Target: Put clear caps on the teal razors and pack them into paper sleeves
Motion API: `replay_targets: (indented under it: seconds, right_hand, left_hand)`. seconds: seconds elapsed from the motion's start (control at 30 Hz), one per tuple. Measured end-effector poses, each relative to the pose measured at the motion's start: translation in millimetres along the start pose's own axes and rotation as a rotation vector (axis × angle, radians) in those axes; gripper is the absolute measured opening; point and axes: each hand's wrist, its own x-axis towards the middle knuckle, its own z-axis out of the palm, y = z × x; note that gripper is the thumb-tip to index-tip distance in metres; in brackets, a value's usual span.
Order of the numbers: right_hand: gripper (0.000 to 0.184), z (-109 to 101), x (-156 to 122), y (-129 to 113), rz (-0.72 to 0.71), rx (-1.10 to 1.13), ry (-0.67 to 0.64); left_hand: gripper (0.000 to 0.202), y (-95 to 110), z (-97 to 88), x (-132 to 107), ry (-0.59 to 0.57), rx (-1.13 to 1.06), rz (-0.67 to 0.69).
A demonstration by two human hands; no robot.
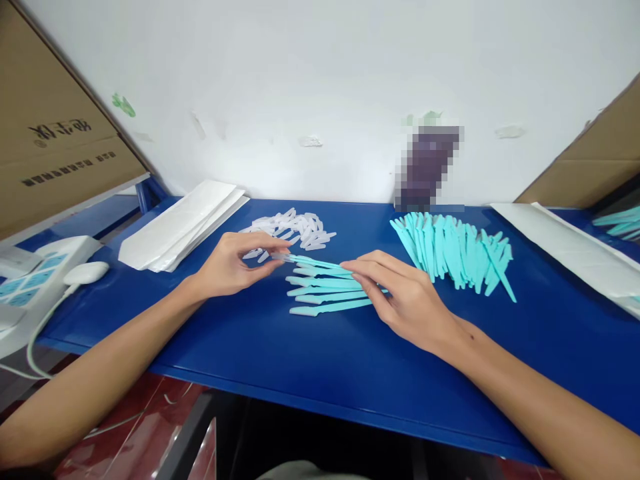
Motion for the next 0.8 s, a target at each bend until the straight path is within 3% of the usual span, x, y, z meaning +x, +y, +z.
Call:
replay_targets:
  seconds: [0.3, 0.5, 0.63, 0.8]
  right_hand:
    - [0.030, 0.0, 0.8, 0.7, 0.022, -0.003, -0.058]
    - [0.030, 2.2, 1.4, -2.0, 0.025, 0.017, -0.086]
    - [0.028, 3.6, 1.6, -4.9, 0.035, 0.022, -0.098]
    - [0.024, 2.7, 2.8, -8.6, 0.157, 0.055, -0.140]
  left_hand:
    - [0.022, 2.5, 0.6, 0.0, 0.014, 0.037, 0.042]
    - [0.022, 12.8, 14.3, -1.2, 0.002, -0.018, 0.102]
    - [0.018, 16.1, 26.1, -4.8, 0.081, -0.085, 0.062]
    - [0.022, 14.4, 31.4, -5.9, 0.149, -0.150, 0.010]
